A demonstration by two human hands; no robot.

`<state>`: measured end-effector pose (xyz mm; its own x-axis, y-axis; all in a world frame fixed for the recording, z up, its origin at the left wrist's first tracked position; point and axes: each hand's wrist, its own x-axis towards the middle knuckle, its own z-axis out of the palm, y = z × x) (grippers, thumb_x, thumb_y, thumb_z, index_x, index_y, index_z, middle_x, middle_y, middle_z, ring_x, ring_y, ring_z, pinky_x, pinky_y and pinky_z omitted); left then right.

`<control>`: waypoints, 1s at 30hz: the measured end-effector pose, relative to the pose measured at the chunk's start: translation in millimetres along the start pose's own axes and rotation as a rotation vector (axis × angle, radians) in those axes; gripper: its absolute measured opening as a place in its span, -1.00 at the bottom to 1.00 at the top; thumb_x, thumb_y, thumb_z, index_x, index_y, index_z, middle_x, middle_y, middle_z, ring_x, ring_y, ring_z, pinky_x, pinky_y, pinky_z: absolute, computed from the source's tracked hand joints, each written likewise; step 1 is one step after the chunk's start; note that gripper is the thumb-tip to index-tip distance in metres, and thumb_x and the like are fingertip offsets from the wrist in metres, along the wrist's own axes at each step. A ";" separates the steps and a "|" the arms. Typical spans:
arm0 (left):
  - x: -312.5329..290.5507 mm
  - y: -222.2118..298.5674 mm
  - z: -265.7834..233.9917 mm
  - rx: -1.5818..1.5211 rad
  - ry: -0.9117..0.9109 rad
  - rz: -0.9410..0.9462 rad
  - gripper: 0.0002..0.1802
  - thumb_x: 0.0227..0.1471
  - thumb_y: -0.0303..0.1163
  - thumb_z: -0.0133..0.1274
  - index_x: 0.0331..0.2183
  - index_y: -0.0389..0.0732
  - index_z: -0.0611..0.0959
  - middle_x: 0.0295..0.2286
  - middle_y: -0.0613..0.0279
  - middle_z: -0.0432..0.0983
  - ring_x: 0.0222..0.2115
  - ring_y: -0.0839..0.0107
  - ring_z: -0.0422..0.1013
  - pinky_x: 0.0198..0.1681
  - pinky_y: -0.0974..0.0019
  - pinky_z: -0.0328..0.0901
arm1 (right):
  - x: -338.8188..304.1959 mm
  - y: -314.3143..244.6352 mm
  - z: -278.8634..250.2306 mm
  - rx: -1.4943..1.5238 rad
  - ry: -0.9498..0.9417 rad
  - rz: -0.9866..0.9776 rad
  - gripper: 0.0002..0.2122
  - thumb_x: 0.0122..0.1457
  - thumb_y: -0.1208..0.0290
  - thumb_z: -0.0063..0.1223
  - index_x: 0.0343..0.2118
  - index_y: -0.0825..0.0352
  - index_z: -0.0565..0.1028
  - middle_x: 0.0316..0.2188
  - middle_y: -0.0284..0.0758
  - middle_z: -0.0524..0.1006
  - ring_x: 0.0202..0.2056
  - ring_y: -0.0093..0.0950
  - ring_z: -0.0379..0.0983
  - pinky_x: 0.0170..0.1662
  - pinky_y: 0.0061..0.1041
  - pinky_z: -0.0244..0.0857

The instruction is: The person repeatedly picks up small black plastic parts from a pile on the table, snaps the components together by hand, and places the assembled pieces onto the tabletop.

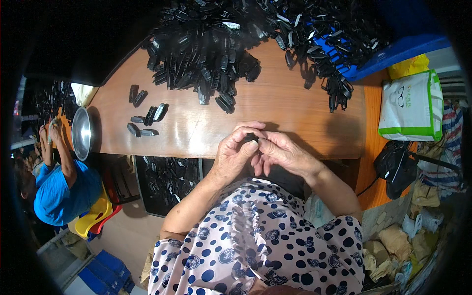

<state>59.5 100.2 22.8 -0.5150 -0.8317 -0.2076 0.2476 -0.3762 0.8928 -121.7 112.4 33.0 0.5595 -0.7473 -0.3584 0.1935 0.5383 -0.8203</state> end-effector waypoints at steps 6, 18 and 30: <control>27.6 14.9 -56.4 0.964 0.228 0.332 -0.91 0.07 -0.51 -0.06 -0.32 -0.25 0.49 -0.31 0.12 0.40 -0.29 0.30 0.41 -0.22 0.31 0.32 | -5.9 -46.0 -93.1 -1.566 0.684 -0.659 -0.68 0.01 0.64 -0.04 -0.10 0.39 0.38 -0.24 -0.16 0.39 -0.25 -0.22 0.40 -0.19 -0.29 0.36; 45.2 17.0 -79.3 1.708 0.038 0.525 -0.84 -0.06 -0.54 -0.04 -0.33 -0.21 0.45 -0.34 0.10 0.35 -0.31 0.13 0.40 -0.31 0.14 0.37 | 5.2 -62.3 -128.8 -1.678 0.752 -0.515 -0.76 0.00 0.65 -0.01 -0.22 0.38 0.39 -0.25 -0.27 0.46 -0.27 -0.38 0.46 -0.27 -0.48 0.40; -24.6 4.1 -31.5 0.613 0.247 0.450 -0.71 -0.07 -0.48 0.20 -0.24 -0.27 0.56 -0.41 0.26 0.50 -0.38 0.50 0.42 -0.27 0.44 0.32 | 3.1 -6.8 24.7 0.236 0.182 -0.320 -0.84 0.13 0.54 0.08 -0.24 0.34 0.39 -0.38 -0.33 0.48 -0.37 -0.56 0.47 -0.32 -0.65 0.35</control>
<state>99.1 106.3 19.0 -0.2585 -0.9437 0.2065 -0.1436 0.2489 0.9578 -101.3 116.0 48.5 0.2942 -0.9362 -0.1924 0.5245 0.3265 -0.7863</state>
